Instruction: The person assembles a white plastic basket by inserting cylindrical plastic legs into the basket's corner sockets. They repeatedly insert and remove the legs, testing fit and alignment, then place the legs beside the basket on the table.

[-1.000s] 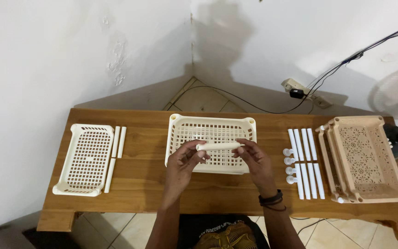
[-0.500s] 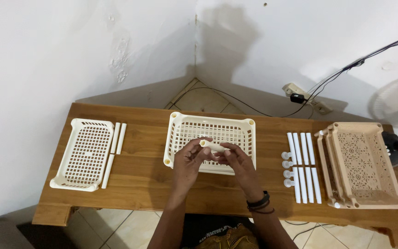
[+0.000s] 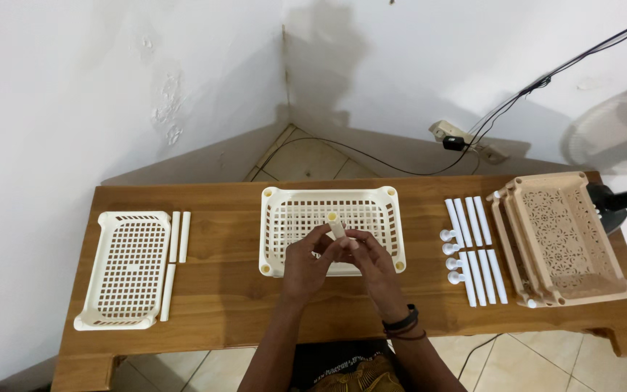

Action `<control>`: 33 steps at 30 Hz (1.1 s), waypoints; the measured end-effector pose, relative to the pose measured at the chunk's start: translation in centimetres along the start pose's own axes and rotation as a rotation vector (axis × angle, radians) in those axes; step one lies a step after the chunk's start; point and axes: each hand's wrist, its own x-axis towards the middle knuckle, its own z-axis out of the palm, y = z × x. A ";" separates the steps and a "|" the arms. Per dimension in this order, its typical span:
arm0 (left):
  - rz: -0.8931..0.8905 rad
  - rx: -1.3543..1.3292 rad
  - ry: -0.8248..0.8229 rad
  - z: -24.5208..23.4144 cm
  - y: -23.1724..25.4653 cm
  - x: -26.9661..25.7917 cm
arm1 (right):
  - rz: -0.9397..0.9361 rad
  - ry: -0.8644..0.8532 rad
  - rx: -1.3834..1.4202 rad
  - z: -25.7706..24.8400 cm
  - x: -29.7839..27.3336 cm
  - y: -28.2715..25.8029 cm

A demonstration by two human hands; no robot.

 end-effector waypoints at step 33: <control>-0.053 0.032 -0.142 -2.7 3.1 0.1 | -0.138 0.097 -0.264 -6.7 1.2 -4.8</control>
